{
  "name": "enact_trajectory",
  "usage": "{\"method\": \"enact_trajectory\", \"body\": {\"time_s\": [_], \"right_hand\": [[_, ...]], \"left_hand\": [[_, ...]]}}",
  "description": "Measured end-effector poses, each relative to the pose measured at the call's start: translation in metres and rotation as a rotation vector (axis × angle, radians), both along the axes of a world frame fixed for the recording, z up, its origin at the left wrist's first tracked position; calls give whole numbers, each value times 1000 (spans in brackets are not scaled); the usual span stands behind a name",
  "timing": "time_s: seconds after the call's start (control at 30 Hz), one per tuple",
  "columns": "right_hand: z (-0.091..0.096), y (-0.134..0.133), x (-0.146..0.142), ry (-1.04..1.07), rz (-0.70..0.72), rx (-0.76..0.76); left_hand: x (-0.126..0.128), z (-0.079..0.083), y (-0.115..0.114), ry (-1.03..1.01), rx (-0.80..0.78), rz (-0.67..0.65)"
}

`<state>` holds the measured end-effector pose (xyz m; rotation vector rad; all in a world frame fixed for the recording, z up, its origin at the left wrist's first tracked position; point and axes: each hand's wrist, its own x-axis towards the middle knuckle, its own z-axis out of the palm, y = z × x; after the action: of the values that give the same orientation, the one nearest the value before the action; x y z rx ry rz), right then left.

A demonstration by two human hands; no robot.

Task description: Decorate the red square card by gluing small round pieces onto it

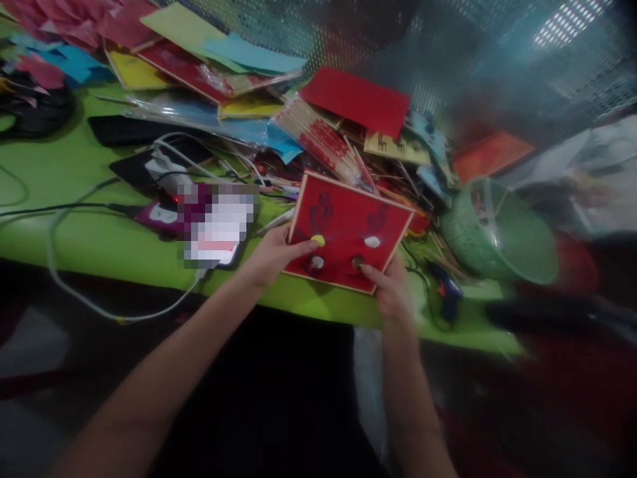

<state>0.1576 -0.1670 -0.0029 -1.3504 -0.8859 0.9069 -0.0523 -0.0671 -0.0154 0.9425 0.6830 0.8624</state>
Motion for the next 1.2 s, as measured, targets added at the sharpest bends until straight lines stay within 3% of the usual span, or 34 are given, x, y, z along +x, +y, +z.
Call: {"method": "enact_trajectory", "body": {"time_s": [0.33,0.67,0.87,1.2], "right_hand": [[-3,7,-8,4,-56,3],[-6,6,-6,155,-100,4],[4,17,4,155,-96,96],[9,27,-3,242,-130,50]], "left_hand": [[1,6,-5,0,-39,43],[0,8,-3,-10,-53,27],[0,5,-4,-5,-97,58],[1,5,-3,2,-207,102]]}}
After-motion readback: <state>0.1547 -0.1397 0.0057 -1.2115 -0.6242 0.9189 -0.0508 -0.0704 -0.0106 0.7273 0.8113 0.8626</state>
